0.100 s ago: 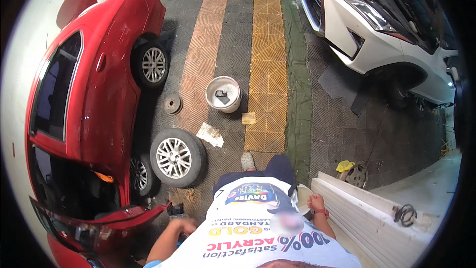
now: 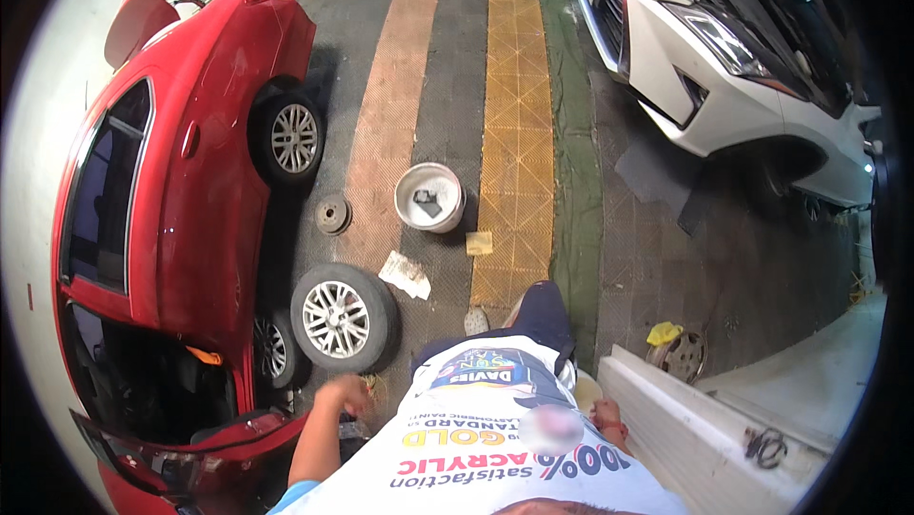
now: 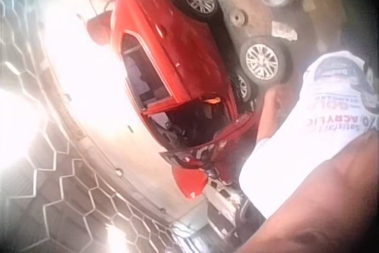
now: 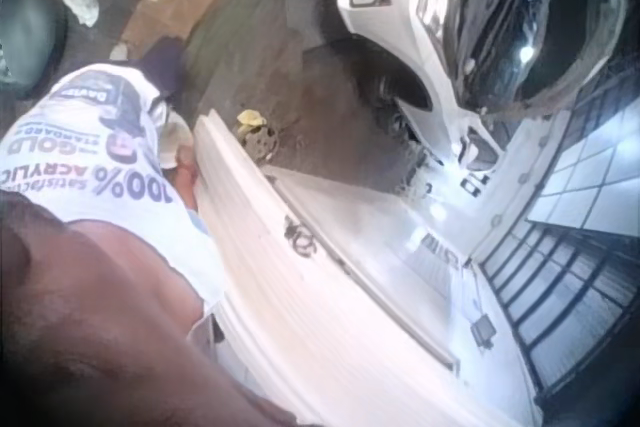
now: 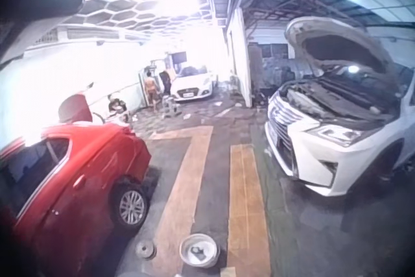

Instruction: The person picks up a grey car part, wets a sanding block in a bucket of water, and sands the surface of the part. They repeatedly dip the sanding block in water and continue sanding the part before placing it on a stool.

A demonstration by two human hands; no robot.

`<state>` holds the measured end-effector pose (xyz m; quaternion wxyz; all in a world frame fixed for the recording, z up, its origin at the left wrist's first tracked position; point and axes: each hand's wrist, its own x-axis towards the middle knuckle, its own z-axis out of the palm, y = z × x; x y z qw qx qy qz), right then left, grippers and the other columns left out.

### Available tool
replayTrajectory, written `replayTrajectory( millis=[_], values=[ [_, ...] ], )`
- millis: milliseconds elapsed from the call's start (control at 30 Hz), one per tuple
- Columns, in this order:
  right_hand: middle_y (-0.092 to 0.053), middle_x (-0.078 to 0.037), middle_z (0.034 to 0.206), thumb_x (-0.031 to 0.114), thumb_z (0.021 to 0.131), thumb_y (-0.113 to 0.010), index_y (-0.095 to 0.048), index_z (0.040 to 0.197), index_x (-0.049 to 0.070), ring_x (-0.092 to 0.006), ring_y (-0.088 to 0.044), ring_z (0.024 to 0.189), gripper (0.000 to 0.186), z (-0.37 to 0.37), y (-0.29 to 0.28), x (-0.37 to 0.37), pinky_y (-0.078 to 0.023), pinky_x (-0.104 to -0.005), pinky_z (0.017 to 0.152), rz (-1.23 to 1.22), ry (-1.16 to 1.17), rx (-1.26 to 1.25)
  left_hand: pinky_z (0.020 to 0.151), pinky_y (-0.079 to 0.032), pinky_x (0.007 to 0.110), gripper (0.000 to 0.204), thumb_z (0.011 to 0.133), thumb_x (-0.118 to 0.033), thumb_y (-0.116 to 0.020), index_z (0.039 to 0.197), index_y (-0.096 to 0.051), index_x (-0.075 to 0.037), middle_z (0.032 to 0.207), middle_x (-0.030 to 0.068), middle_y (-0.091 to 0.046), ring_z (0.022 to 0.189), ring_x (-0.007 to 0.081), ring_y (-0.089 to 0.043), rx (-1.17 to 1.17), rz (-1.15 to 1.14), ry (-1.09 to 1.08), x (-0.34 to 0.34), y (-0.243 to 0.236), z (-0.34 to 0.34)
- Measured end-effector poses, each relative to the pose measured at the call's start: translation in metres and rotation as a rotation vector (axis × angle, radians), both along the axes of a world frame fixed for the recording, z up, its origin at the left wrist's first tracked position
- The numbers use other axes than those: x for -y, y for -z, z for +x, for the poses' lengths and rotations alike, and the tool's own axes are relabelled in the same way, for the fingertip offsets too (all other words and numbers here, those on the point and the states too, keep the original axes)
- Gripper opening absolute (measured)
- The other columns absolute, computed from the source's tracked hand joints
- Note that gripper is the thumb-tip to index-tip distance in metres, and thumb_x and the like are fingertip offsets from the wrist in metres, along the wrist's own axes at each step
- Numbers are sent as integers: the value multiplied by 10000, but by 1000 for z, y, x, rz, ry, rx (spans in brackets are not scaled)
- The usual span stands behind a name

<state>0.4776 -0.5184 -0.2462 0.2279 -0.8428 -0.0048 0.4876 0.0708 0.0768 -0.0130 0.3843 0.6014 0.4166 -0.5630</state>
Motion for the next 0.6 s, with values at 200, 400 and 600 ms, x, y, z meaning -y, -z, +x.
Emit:
replayTrajectory(
  millis=[200,400,600],
  values=[
    [-733,-183,902,268,892,-671,-729,909,27,-321,-712,811,248,117,-10,-117,-569,-462,693,-156,-557,-52,894,-569,410,379,900,-260,-761,1152,-694,14,1018,188,-761,996,315,-743,889,827,-383,-192,16,288],
    [-735,-222,960,306,838,-746,-733,928,41,-389,-722,918,280,430,42,-260,-568,-492,828,-37,-778,379,1058,-494,354,399,943,-127,-751,1318,-642,-43,1212,71,-711,1181,209,-651,1371,684,-629,-336,-95,536],
    [-695,-79,835,232,959,-678,-662,1041,13,-173,-661,694,235,736,-56,-621,-536,-352,663,296,-281,708,1078,-484,389,424,941,-254,-733,1279,-639,-15,1243,123,-668,1200,243,-635,2324,1335,-226,-460,-379,673]
  ],
)
